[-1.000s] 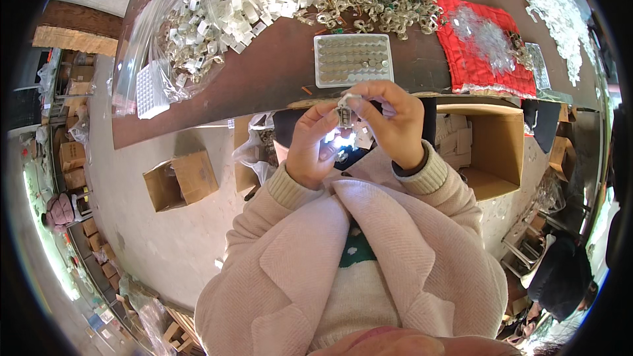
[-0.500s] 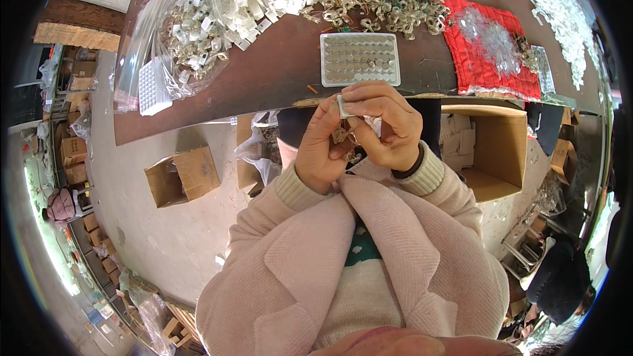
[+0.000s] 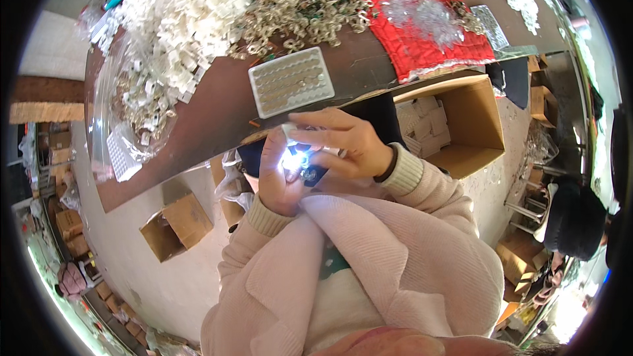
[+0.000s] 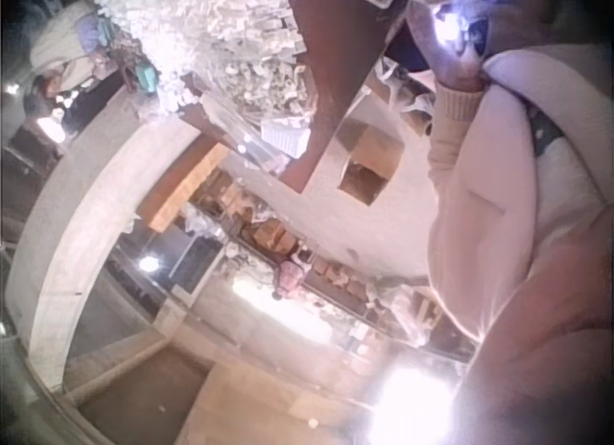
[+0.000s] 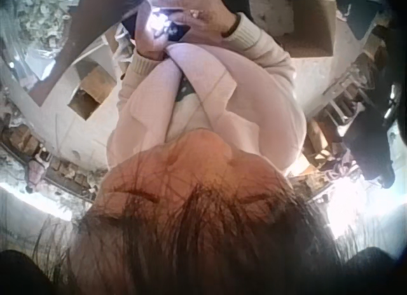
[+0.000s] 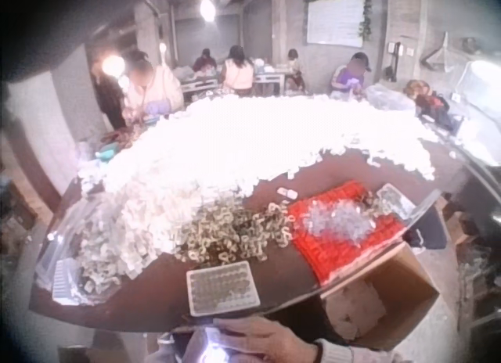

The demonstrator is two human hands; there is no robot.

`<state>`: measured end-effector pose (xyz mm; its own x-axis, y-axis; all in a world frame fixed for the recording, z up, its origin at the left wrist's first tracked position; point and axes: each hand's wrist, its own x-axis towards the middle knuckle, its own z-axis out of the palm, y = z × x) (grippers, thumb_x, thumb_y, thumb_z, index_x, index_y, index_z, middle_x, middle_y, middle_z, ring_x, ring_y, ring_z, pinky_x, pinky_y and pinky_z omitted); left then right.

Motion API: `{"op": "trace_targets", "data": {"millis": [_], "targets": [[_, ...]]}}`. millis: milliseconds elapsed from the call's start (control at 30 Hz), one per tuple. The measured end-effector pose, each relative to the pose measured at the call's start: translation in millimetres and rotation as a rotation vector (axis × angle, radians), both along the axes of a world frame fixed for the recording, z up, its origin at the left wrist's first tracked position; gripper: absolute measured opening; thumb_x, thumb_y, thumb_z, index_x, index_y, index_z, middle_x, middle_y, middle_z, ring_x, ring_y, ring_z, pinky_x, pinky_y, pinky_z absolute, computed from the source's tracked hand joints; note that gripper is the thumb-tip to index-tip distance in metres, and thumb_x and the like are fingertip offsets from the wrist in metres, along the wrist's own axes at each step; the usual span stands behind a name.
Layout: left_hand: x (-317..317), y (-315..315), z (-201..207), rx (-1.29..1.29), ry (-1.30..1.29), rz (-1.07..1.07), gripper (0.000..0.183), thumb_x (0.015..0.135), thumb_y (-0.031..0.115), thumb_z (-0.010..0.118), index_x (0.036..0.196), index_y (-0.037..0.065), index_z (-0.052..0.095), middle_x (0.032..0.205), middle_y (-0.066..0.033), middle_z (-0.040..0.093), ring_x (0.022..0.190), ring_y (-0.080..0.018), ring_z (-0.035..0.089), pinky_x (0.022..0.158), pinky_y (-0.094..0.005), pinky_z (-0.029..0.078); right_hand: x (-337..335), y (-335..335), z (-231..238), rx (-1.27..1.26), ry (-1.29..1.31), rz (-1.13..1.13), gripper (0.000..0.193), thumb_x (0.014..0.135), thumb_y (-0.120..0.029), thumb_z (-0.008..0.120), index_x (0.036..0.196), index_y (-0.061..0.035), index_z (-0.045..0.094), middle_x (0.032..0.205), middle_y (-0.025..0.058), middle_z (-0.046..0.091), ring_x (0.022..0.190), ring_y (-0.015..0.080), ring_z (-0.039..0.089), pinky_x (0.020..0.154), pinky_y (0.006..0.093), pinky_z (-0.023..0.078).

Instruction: The person repeatedly picks small white plastic components and metallic parts from a table, aligns them, and inserts them into a white tray with multiple slots. The person uses a small flashlight to illuminate the components during handling.

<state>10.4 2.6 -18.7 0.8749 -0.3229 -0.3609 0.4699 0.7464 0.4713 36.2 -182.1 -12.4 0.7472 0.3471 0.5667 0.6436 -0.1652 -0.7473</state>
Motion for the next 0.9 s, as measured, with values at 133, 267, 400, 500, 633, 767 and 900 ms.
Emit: {"op": "trace_targets", "data": {"millis": [133,267,400,500,633,767,900], "targets": [[2,-7,5,0.092,-0.019,-0.009,0.027,0.099,0.028,0.064,0.112,0.004,0.062,0.089,-0.0047,0.057,0.050,-0.0009,0.029,0.041,-0.0138,0.025,24,-64,-15,-0.131,0.000,-0.676,0.020,0.086,0.001,0.069,0.104,-0.0031,0.075,0.103,0.0140,0.074,0.093,0.0295,0.071,0.084,0.0365,0.055],[3,-11,6,0.193,-0.037,-0.025,0.030,0.101,0.035,0.061,0.108,0.006,0.062,0.085,-0.0017,0.052,0.047,-0.0009,0.024,0.042,-0.0143,0.024,59,-125,-32,-0.257,0.010,-0.974,0.023,0.087,-0.002,0.072,0.110,-0.0051,0.075,0.093,0.0138,0.071,0.078,0.0257,0.068,0.071,0.0336,0.053],[3,-13,3,0.229,-0.022,-0.010,0.031,0.101,0.037,0.060,0.106,0.007,0.061,0.085,-0.0012,0.052,0.046,-0.0005,0.023,0.044,-0.0143,0.026,82,-142,-42,-0.366,0.053,-0.933,0.025,0.087,-0.008,0.073,0.112,-0.0097,0.075,0.093,0.0156,0.070,0.078,0.0312,0.067,0.070,0.0374,0.054],[3,-9,3,0.214,0.038,-0.023,0.031,0.101,0.036,0.061,0.111,0.007,0.059,0.086,-0.0027,0.051,0.050,-0.0004,0.028,0.044,-0.0142,0.028,89,-144,-42,-0.488,0.086,-0.931,0.024,0.088,-0.011,0.071,0.112,-0.0132,0.076,0.094,0.0168,0.069,0.082,0.0355,0.067,0.072,0.0422,0.054],[5,-5,4,0.155,0.023,-0.044,0.026,0.101,0.030,0.062,0.114,0.007,0.058,0.093,-0.0041,0.053,0.075,-0.0040,0.041,0.044,-0.0140,0.030,94,-147,-38,-0.547,0.067,-0.893,0.011,0.087,-0.015,0.069,0.097,-0.0129,0.071,0.093,0.0102,0.068,0.081,0.0359,0.068,0.068,0.0457,0.054],[2,-7,6,0.096,-0.073,-0.027,0.028,0.101,0.024,0.061,0.121,0.006,0.055,0.096,-0.0063,0.054,0.073,-0.0042,0.043,0.044,-0.0143,0.031,88,-133,-20,-0.481,0.043,-0.893,0.007,0.086,-0.008,0.067,0.093,-0.0102,0.065,0.093,0.0121,0.068,0.080,0.0376,0.066,0.067,0.0448,0.053],[7,-6,6,0.026,-0.151,-0.068,0.027,0.098,0.022,0.066,0.120,0.009,0.059,0.096,-0.0113,0.055,0.068,-0.0053,0.041,0.043,-0.0134,0.029,51,-83,6,0.004,0.186,-0.549,0.011,0.087,0.005,0.068,0.096,-0.0008,0.066,0.091,0.0089,0.068,0.079,0.0182,0.068,0.071,0.0300,0.053]]}}
